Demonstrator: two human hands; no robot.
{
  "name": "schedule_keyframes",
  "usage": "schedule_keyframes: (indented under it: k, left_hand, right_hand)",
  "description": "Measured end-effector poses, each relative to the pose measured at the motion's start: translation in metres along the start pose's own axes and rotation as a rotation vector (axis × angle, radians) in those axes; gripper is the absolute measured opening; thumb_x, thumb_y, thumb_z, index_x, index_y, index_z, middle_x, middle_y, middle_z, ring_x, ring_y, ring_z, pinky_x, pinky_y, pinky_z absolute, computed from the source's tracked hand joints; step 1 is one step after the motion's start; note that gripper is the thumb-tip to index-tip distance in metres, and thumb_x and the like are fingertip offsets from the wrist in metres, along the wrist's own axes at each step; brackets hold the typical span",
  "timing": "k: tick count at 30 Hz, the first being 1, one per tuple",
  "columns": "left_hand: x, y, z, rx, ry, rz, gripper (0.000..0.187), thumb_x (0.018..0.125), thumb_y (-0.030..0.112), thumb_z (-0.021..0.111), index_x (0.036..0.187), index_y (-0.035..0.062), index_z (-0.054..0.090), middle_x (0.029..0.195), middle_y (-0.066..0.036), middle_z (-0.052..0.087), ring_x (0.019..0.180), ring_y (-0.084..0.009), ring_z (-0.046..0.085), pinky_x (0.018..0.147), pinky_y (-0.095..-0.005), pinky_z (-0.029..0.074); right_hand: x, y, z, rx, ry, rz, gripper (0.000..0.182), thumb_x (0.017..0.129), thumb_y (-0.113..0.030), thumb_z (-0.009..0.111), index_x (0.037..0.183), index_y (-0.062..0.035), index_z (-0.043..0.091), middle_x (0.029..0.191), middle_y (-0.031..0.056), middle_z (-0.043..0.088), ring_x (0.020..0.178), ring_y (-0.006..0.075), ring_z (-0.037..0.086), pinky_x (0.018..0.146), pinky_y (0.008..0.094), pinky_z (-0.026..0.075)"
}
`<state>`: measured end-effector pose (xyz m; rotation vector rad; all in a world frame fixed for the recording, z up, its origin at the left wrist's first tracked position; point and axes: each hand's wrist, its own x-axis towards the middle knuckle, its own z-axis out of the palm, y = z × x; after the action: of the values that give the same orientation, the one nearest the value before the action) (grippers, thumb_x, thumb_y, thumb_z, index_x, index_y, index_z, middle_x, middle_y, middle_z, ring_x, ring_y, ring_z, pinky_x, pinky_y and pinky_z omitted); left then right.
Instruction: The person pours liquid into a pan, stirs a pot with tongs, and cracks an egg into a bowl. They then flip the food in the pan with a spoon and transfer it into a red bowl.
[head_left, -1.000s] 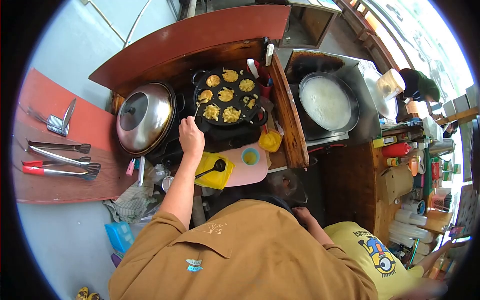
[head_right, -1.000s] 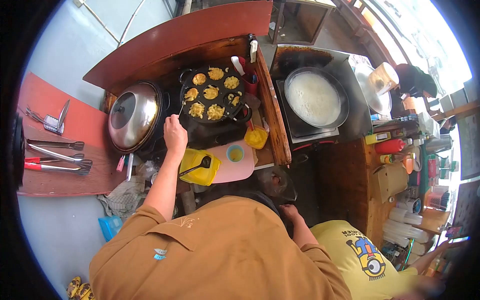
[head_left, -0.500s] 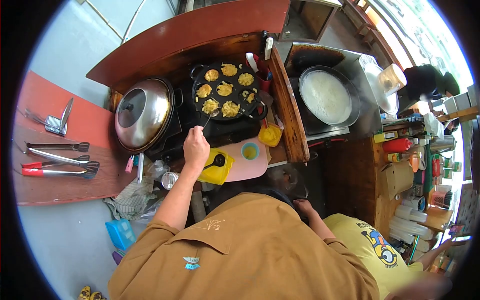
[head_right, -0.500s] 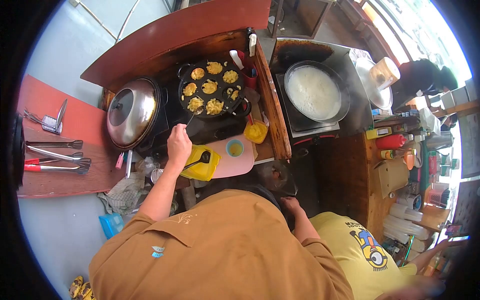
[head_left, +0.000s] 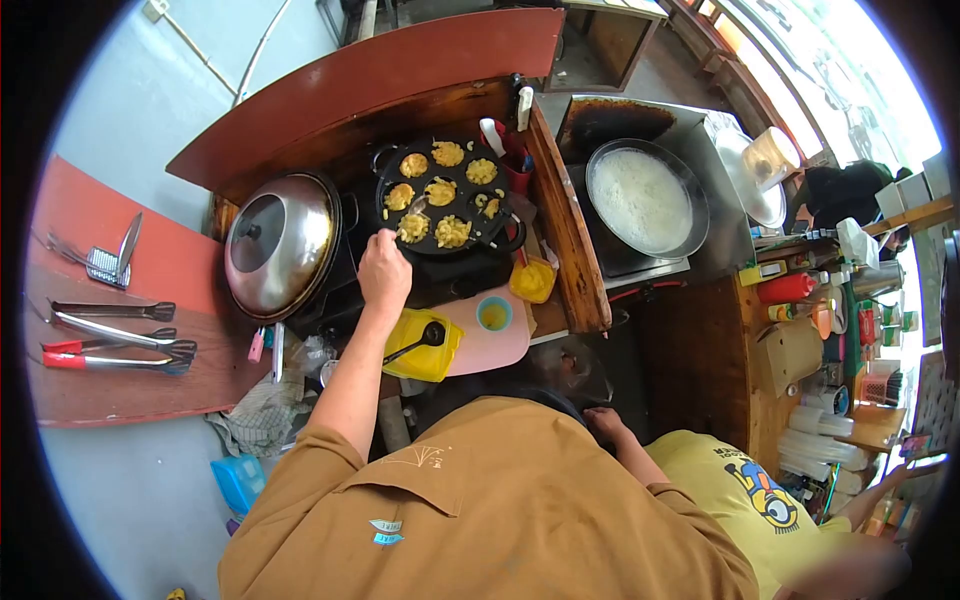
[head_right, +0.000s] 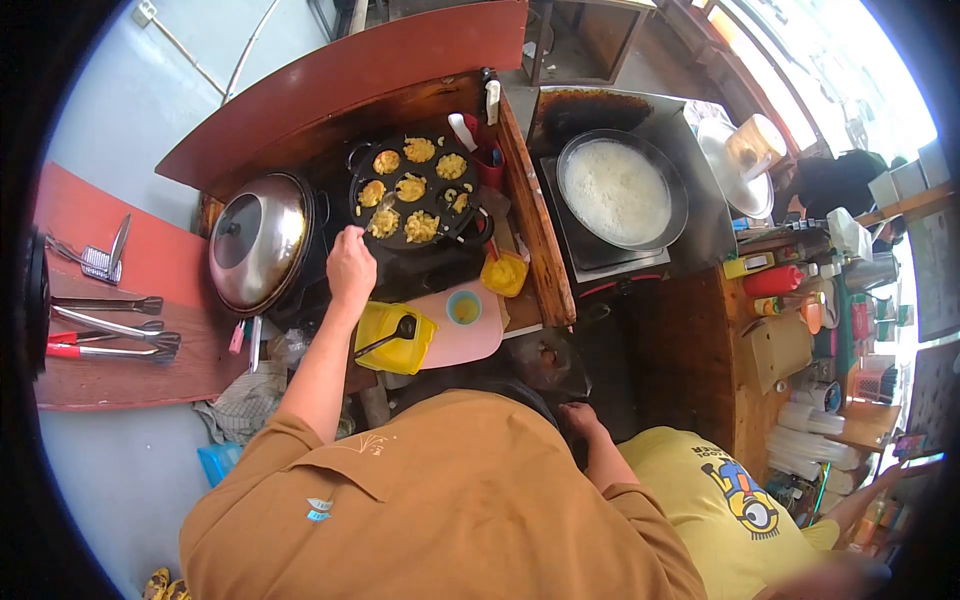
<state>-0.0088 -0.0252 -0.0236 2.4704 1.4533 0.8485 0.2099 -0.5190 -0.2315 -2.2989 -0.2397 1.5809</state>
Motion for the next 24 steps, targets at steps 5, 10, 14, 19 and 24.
schedule_keyframes:
  k: [5, 10, 14, 19, 24]
  left_hand:
    - [0.045, 0.005, 0.036, 0.126, -0.044, 0.077, 0.023, 0.083, 0.000, 0.061, 0.105, 0.0033, 0.059, 0.102, -0.016, 0.064, 0.095, -0.0379, 0.066, 0.076, -0.0488, 0.058]
    - [0.053, 0.013, 0.042, 0.137, -0.106, 0.090, 0.024, 0.082, 0.001, 0.060, 0.107, 0.0027, 0.059, 0.103, -0.017, 0.064, 0.098, -0.0373, 0.065, 0.076, -0.0486, 0.058]
    - [0.053, 0.020, 0.047, 0.011, -0.070, 0.051, 0.022, 0.084, 0.001, 0.059, 0.106, 0.0048, 0.060, 0.098, -0.017, 0.065, 0.091, -0.0390, 0.067, 0.075, -0.0497, 0.056]
    - [0.067, 0.039, 0.075, -0.114, -0.056, 0.137, 0.017, 0.087, 0.002, 0.056, 0.104, 0.0063, 0.060, 0.099, -0.016, 0.065, 0.093, -0.0387, 0.067, 0.075, -0.0499, 0.056]
    - [0.073, 0.051, 0.088, -0.038, -0.110, 0.230, 0.013, 0.089, 0.004, 0.054, 0.100, 0.0059, 0.062, 0.094, -0.016, 0.064, 0.092, -0.0380, 0.064, 0.080, -0.0480, 0.054]
  right_hand:
    - [-0.001, 0.005, 0.005, -0.014, 0.021, 0.006, 0.041, 0.094, -0.037, 0.064, 0.115, -0.0027, 0.073, 0.110, 0.0150, 0.075, 0.101, 0.0273, 0.070, 0.092, 0.0371, 0.053]
    - [0.003, 0.017, 0.005, -0.071, 0.027, -0.066, 0.035, 0.095, -0.032, 0.062, 0.117, -0.0063, 0.073, 0.118, 0.0140, 0.072, 0.108, 0.0290, 0.068, 0.095, 0.0369, 0.052]
    - [0.060, 0.098, 0.027, -0.230, 0.001, -0.255, 0.029, 0.094, -0.025, 0.063, 0.117, -0.0115, 0.073, 0.122, 0.0100, 0.071, 0.110, 0.0292, 0.067, 0.097, 0.0351, 0.053]
    - [0.018, 0.072, 0.029, -0.122, 0.061, -0.235, 0.034, 0.091, -0.032, 0.069, 0.114, -0.0067, 0.076, 0.115, 0.0109, 0.074, 0.104, 0.0227, 0.069, 0.094, 0.0342, 0.053]
    - [0.013, 0.058, 0.033, 0.085, 0.086, -0.033, 0.037, 0.093, -0.033, 0.068, 0.116, -0.0045, 0.075, 0.111, 0.0137, 0.075, 0.102, 0.0255, 0.070, 0.090, 0.0356, 0.053]
